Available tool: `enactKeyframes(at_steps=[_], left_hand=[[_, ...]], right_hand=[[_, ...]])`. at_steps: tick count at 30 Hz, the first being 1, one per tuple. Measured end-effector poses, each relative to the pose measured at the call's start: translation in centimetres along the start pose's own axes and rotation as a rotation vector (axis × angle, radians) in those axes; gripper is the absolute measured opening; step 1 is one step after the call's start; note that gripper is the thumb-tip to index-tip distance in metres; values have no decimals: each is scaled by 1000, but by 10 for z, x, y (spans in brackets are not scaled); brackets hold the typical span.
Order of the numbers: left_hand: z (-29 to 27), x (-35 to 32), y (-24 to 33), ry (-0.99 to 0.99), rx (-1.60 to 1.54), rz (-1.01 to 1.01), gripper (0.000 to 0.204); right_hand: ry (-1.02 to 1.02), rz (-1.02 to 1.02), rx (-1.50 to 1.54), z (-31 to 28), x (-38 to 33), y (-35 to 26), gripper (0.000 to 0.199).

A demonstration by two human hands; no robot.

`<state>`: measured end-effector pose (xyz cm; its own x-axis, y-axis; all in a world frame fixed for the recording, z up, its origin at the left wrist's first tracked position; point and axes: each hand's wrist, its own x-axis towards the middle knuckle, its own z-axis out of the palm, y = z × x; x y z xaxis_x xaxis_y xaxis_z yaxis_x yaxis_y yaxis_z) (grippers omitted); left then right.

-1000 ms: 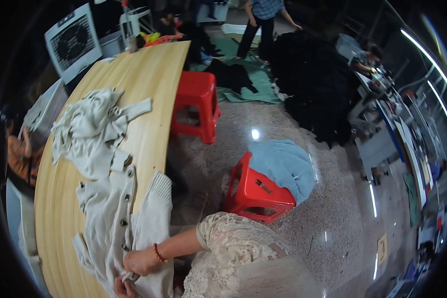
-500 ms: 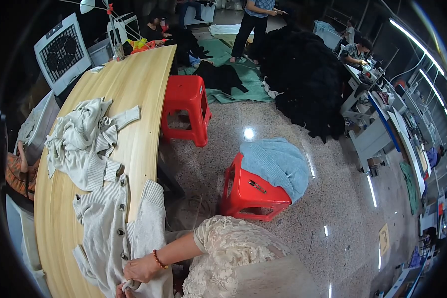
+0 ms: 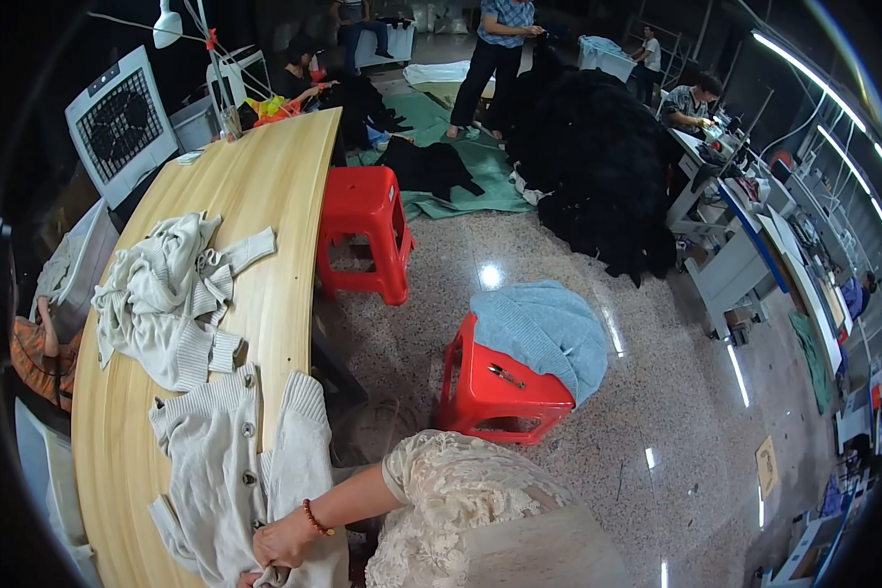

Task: Buttoning a white knitted sweater on a workbench in a factory environment.

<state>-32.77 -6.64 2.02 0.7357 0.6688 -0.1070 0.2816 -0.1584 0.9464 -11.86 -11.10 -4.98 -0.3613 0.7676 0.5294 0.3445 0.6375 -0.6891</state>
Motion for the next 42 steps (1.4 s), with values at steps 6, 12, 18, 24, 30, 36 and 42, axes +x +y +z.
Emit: enactKeyframes(at_steps=[6,12,18,24,30,36,42], left_hand=[[-8,-1,-5,-125,52,48,21],[-10,-2,-6,-142,44,-23,13],[4,-1,13,-54,35,-26,9],[7,11,22,-102,-81,-66,14],[-7,-10,-18,-110,256,-143,21],[27,-24,-12,272,452,125,22],[20,-51,-15,597,645,33,24]], right_hand=[[-38,-69,62,-11,2,-5,13],[-110,-34,94,-8,1,1,12],[-137,-24,167,-24,5,-3,13],[-250,88,201,-41,11,-8,16],[-338,271,266,-24,21,-15,29],[-268,409,46,-43,5,-43,17],[-299,183,-299,-79,0,-33,14]])
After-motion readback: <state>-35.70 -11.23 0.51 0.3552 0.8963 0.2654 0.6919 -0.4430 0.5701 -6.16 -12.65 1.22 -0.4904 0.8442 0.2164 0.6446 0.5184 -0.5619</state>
